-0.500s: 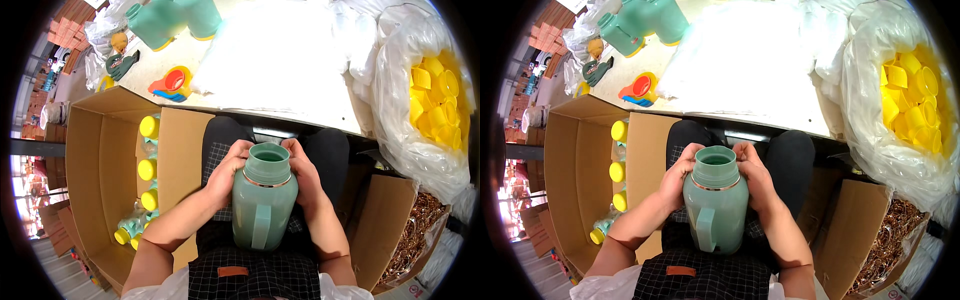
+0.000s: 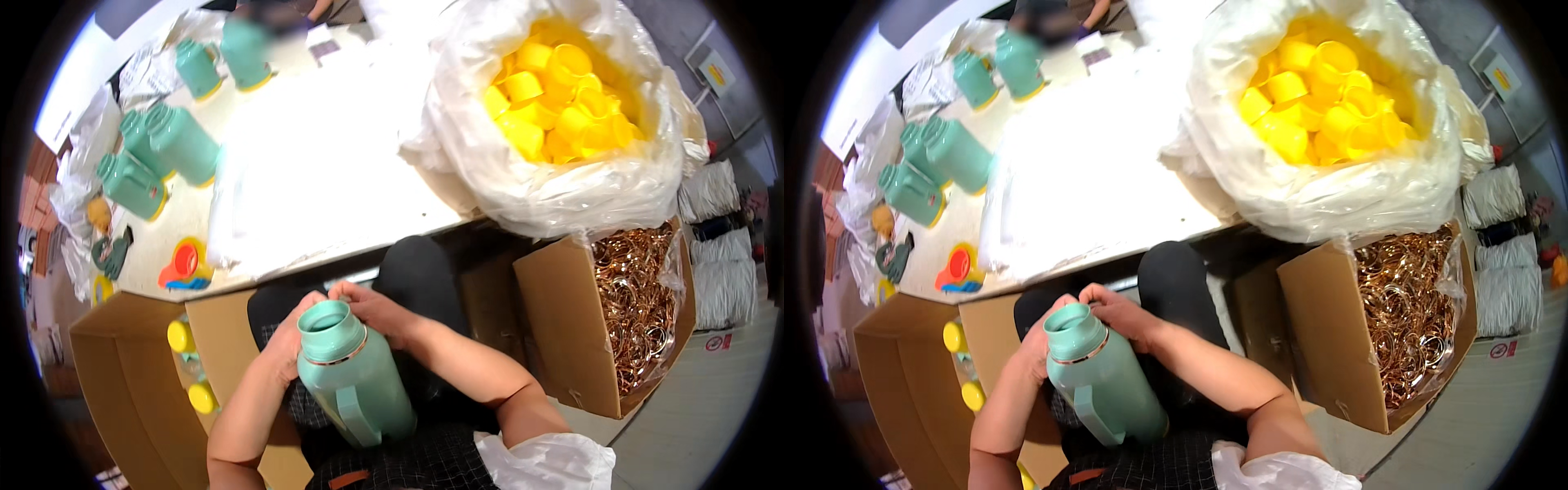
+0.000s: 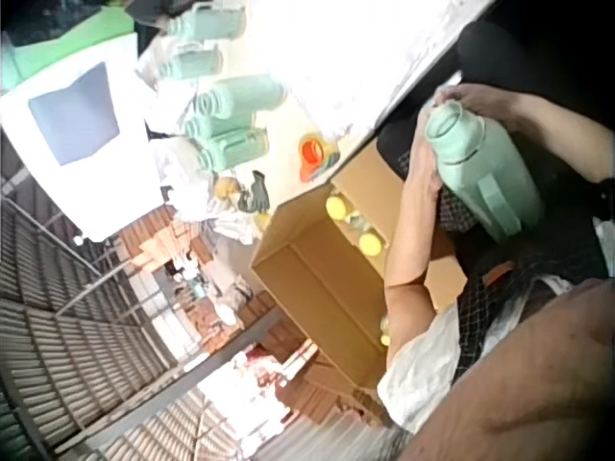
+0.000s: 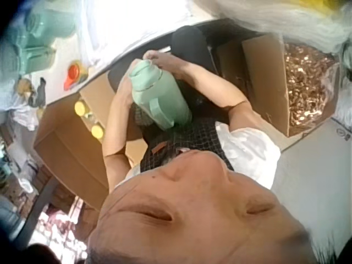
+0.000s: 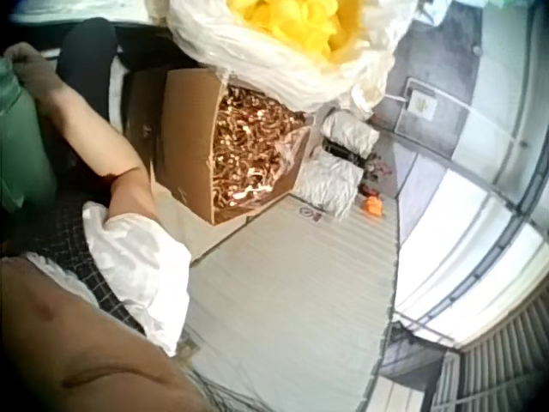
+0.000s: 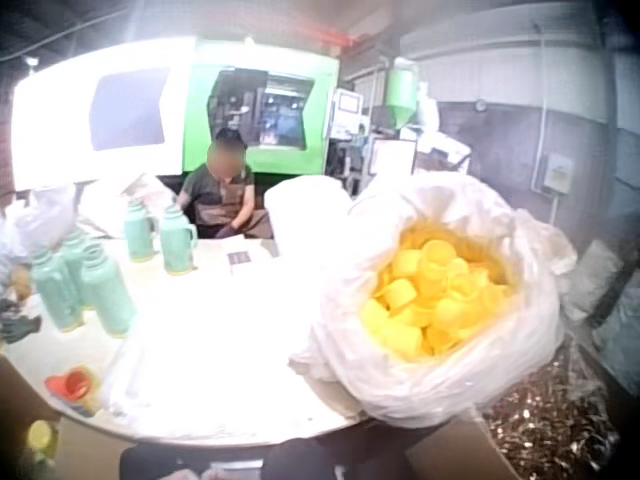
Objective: The person assembles light green thermos flasks by inserting a metal ring into the neck and screwing on a yellow lid. The person then places the completed thermos into a cardboard box. The person closes the box flaps and moves the box to a stack.
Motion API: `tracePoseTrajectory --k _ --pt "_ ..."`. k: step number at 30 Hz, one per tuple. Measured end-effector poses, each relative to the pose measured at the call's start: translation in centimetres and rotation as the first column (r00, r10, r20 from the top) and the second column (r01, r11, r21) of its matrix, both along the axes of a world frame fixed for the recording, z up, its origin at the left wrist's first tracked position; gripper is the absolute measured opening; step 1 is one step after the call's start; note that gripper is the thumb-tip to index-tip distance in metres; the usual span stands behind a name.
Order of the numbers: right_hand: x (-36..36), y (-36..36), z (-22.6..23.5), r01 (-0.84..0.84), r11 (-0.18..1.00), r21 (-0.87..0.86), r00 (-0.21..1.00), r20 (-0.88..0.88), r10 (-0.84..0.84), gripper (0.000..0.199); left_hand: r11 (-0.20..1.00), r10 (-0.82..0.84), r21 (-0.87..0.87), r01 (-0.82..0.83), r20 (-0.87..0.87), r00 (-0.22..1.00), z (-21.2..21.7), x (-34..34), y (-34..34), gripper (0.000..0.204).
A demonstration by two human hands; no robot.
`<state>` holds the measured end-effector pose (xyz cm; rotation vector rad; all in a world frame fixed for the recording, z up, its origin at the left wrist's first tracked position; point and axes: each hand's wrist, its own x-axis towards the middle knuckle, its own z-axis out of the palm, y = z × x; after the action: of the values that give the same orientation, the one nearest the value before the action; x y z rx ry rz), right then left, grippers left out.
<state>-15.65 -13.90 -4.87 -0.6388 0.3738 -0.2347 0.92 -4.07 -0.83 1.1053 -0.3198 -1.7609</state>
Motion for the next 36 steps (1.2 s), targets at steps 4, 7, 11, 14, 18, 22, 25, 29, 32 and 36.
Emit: tracePoseTrajectory --k 4,7,11,14,18,22,25,29,32,36 --pt "-1.5 -1.3 5.6 0.256 0.949 -0.186 0.952 -0.120 -0.281 0.029 0.964 0.266 -0.014 -0.266 0.113 0.957 -0.6 -1.5 0.0 0.007" --pt "-2.1 -2.4 7.4 0.102 0.824 -0.557 0.992 -0.010 -0.129 0.062 0.898 0.440 -0.184 -0.400 0.403 0.803 -0.8 -2.3 -0.5 0.014" --pt "-6.2 -4.2 11.8 0.386 0.465 -0.797 0.851 0.113 -0.513 0.071 0.829 0.533 -0.257 -0.497 0.636 0.559 -1.1 -2.6 4.6 0.012" --pt "-7.8 -2.3 14.0 0.617 -0.048 -0.785 0.629 0.530 -0.569 0.068 0.928 0.285 0.214 -0.304 0.115 0.952 -1.0 -4.2 8.1 0.052" --pt "-6.0 2.8 12.2 0.547 -0.371 -0.751 0.761 0.630 -0.153 0.059 0.976 0.216 0.046 -0.211 -0.173 0.961 1.3 -6.2 4.0 0.066" --pt "-7.0 -0.4 13.6 0.384 -0.291 -0.876 0.892 0.433 -0.127 0.031 0.864 0.503 0.170 -0.474 -0.306 0.808 -6.2 -4.2 5.2 0.039" --pt "-10.0 -12.9 13.9 -0.011 -0.456 -0.890 0.498 0.391 -0.774 0.024 0.844 0.525 0.051 -0.535 -0.290 0.800 -4.7 -2.4 5.7 0.046" --pt "-21.0 -30.5 6.1 -0.622 -0.055 -0.781 0.118 -0.024 -0.993 0.060 0.893 0.443 0.112 -0.436 -0.394 0.805 -5.9 -2.2 3.9 0.047" --pt "-20.5 -31.1 4.3 -0.460 0.030 -0.887 0.114 -0.093 -0.989 0.066 0.876 0.464 0.075 -0.477 -0.403 0.789 -6.5 -2.2 4.4 0.043" --pt "-15.3 -23.8 8.4 -0.501 -0.505 -0.703 0.102 0.531 -0.841 0.063 0.723 0.674 0.001 -0.690 -0.217 0.706 -3.7 -1.0 4.7 0.047"
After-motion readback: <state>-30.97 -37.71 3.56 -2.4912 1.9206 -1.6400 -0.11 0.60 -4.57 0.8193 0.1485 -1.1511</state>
